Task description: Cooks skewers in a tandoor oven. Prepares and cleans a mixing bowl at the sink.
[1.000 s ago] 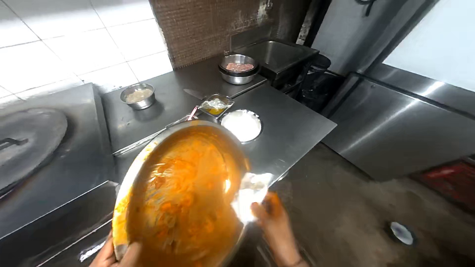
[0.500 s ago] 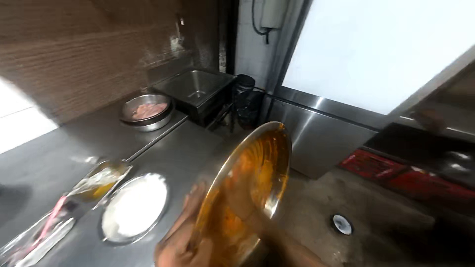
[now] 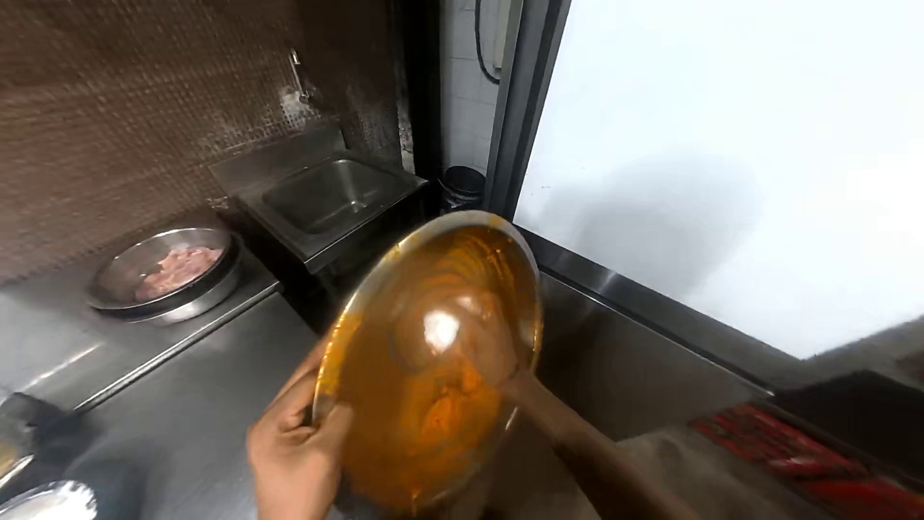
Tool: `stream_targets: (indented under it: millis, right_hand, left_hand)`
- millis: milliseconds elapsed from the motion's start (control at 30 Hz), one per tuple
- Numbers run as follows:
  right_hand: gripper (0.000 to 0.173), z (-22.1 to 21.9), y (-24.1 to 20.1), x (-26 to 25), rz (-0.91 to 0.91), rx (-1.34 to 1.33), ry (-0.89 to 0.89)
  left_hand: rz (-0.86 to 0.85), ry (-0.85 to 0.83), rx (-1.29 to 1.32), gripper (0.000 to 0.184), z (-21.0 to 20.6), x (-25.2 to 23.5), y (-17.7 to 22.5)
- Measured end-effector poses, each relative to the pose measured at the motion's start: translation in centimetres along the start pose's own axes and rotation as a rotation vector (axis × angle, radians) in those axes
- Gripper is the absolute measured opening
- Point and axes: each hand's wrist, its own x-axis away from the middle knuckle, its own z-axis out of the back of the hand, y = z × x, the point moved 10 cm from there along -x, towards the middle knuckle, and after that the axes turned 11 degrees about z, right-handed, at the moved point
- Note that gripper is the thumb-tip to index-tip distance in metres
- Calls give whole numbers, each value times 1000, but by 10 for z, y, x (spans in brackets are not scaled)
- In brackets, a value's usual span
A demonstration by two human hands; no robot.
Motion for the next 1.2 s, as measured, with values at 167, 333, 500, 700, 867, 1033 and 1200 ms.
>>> stream_targets:
  millis: [167,333,500,700,867,1033,1200]
  right_hand:
    - [52,-49,77,-63,73,-43,-168]
    - [44,-149,135,-93,247,-5,-506]
    - [43,-225,232,-176,-143,-26,-418]
    - [61,-321,274,-275,-353,-371,-550]
    - [42,-304,251,-414,-314,-312,-1005]
    - [41,-415,404,-464,-148,-115,-813]
    - [35,-442,518,-557,-58,227,-699]
  left_hand:
    - [-13,127,-21,23,-42,-66,1]
    - [-137,178,-103,17,-74,-158,-22]
    - [-194,205,-130,12,-112,-272,-78]
    - [-322,137,-95,19,-198,-425,-129]
    - [-409,95,-181,18,-238,-536,-125]
    - [-417,154,-174,22,-265,-624,-129]
    - [-397,294,-231,7,-302,-700,-156]
